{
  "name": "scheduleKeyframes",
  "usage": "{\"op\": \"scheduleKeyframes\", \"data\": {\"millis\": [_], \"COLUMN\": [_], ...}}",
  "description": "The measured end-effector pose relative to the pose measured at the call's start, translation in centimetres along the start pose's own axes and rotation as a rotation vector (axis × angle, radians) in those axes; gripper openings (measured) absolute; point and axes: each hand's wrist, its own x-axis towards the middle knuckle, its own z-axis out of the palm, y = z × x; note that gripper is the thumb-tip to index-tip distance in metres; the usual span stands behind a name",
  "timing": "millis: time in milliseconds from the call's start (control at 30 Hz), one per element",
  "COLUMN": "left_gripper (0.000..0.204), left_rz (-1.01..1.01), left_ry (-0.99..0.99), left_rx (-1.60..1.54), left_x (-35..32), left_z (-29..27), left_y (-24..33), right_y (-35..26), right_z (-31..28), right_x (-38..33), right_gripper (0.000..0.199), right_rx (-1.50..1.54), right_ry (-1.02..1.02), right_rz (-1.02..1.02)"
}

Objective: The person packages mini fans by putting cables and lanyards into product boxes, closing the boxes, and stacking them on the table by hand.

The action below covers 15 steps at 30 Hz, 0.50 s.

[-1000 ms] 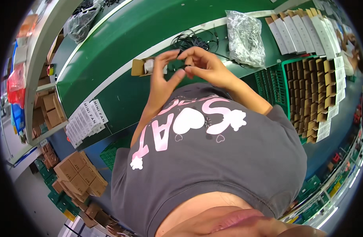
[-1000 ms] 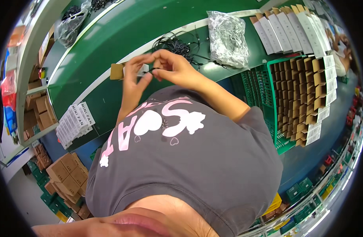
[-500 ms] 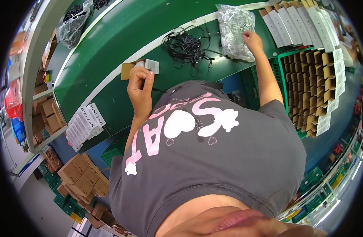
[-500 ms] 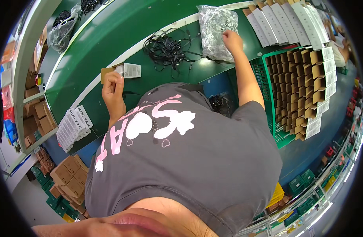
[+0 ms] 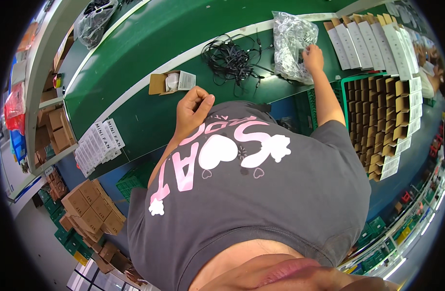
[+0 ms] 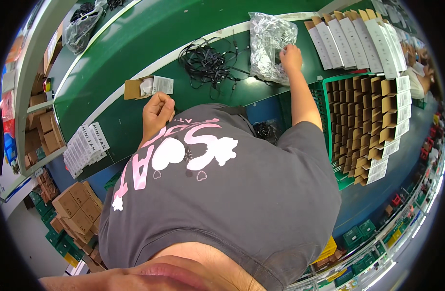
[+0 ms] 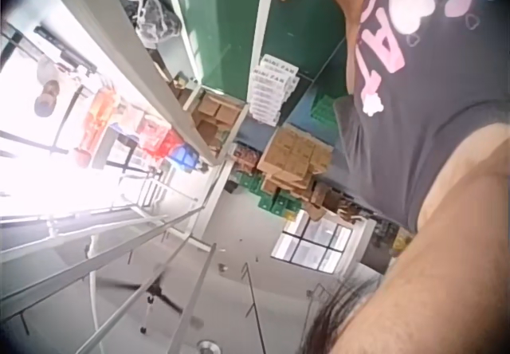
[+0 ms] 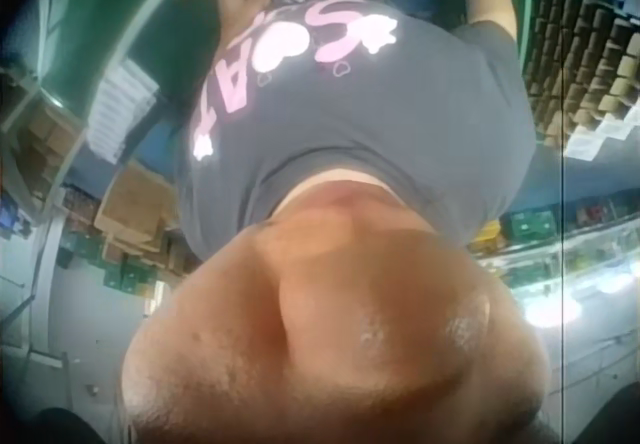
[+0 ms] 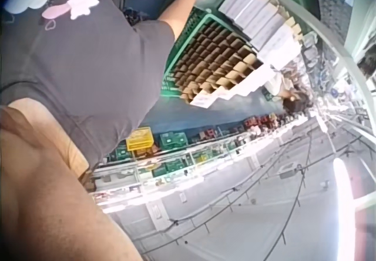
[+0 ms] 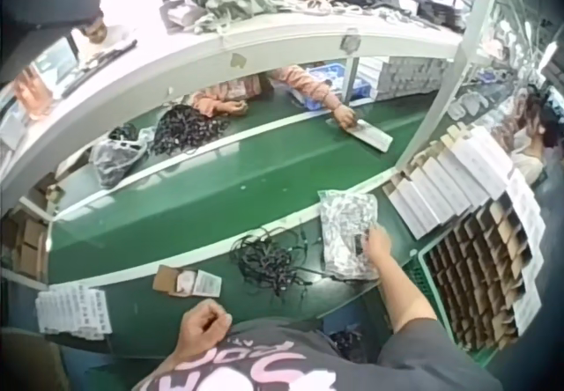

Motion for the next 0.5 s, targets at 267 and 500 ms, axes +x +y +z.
{"op": "scheduleKeyframes", "data": {"millis": [267, 500], "left_gripper": [0.020, 0.050], "left_rz": [0.115, 0.092], "left_ry": [0.141, 0.118], "left_rx": [0.133, -0.153], "left_x": [1.0, 1.2], "left_z": [0.4, -0.4], "left_y": [1.5, 3.4], "right_y": [-9.7, -27.4], "right_z": [-7.9, -18.6], "right_x": [-0.5, -3.6], "right_gripper": [0.020, 0.039], "right_rx": [1.528, 1.546], "right_ry": [-0.278, -1.024], "right_rz": [0.442, -0.314]}}
